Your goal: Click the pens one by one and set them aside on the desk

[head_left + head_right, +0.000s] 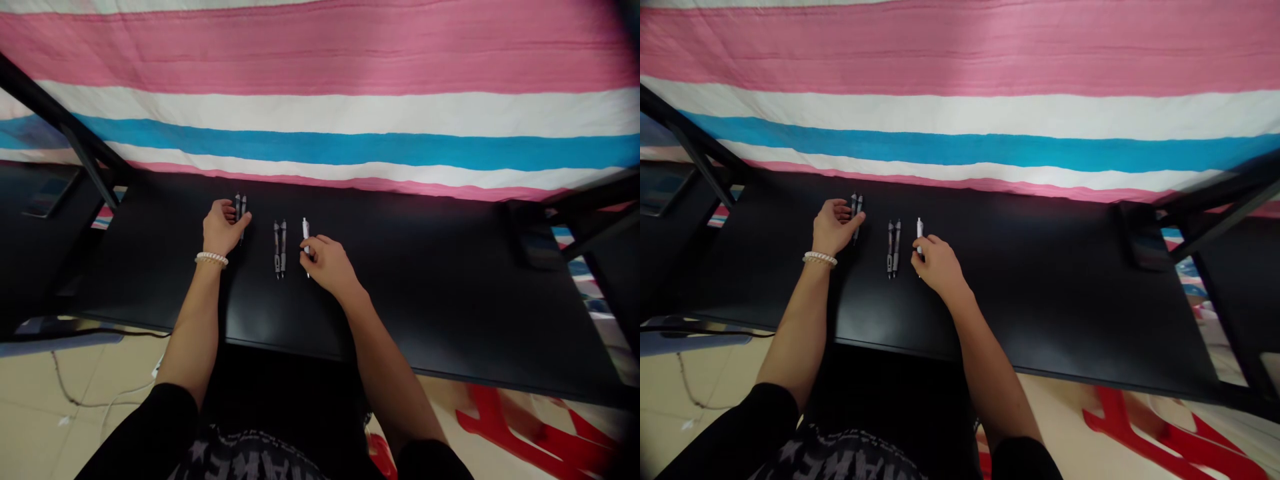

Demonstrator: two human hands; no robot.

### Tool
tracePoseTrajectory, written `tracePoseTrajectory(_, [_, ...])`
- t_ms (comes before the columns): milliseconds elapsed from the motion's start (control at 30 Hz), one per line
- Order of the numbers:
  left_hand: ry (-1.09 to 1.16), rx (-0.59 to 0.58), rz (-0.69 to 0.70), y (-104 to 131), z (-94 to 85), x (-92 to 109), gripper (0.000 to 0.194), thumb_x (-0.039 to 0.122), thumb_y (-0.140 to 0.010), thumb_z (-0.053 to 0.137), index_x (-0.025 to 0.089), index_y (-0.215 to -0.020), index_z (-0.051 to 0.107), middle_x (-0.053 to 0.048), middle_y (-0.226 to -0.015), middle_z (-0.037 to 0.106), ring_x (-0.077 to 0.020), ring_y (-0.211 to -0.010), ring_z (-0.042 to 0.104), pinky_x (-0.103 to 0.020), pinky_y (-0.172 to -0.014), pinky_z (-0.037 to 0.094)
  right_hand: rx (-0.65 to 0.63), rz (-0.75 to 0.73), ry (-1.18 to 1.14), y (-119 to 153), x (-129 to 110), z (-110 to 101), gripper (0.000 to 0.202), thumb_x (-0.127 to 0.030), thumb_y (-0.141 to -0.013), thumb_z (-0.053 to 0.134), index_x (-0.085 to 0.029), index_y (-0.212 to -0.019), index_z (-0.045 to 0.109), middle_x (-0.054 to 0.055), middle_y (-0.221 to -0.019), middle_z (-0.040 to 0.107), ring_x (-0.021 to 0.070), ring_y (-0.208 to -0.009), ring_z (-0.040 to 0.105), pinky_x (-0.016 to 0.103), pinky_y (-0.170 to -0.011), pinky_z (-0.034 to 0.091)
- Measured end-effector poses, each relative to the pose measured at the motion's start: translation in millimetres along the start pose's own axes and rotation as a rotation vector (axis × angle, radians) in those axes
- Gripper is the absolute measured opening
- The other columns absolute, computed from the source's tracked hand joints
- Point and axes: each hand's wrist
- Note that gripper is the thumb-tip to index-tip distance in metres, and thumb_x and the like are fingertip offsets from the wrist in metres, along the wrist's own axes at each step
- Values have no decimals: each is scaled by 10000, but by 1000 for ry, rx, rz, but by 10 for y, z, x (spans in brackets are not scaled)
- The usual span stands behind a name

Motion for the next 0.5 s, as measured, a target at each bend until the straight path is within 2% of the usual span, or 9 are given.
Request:
tracePoseTrajectory(100, [20,-20,22,5,18,-31,495,168,-563,885,198,-981,623,-40,-874,631,-191,-755,592,-367,-804,523,26,5,-19,-4,17,9,158,-157,-863,585,-179,-955,712,24,-781,578,141,-618,530,288,-647,444])
tracePoseTrajectory(200, [-5,-8,60,7,40,-58,438,135,-595,841,201,-970,625,-39,-871,614,-191,-754,577,-370,-809,515,66,-1,-50,-7,20,16,144,-156,-859,586,-180,-935,706,16,-749,564,143,-625,535,291,-651,448])
tracePoseTrajectory(333, [-118,-18,98,21,58,-55,376,214,-679,811,192,-995,607,-55,-894,614,-201,-784,588,-378,-809,521,166,29,-142,-12,6,43,116,-172,-850,589,-187,-884,699,-2,-707,545,126,-584,523,291,-632,460])
tracePoseTrajectory(500, [-185,-1,109,39,40,-32,354,304,-739,793,180,-1013,606,-84,-932,631,-214,-817,609,-386,-798,534,302,92,-352,-16,-24,81,108,-257,-861,606,-201,-907,687,9,-753,610,127,-590,559,284,-578,497])
Point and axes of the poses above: each hand's wrist, its own y-axis away from the middle knuckle, its own z-axis out of the palm, x = y × z
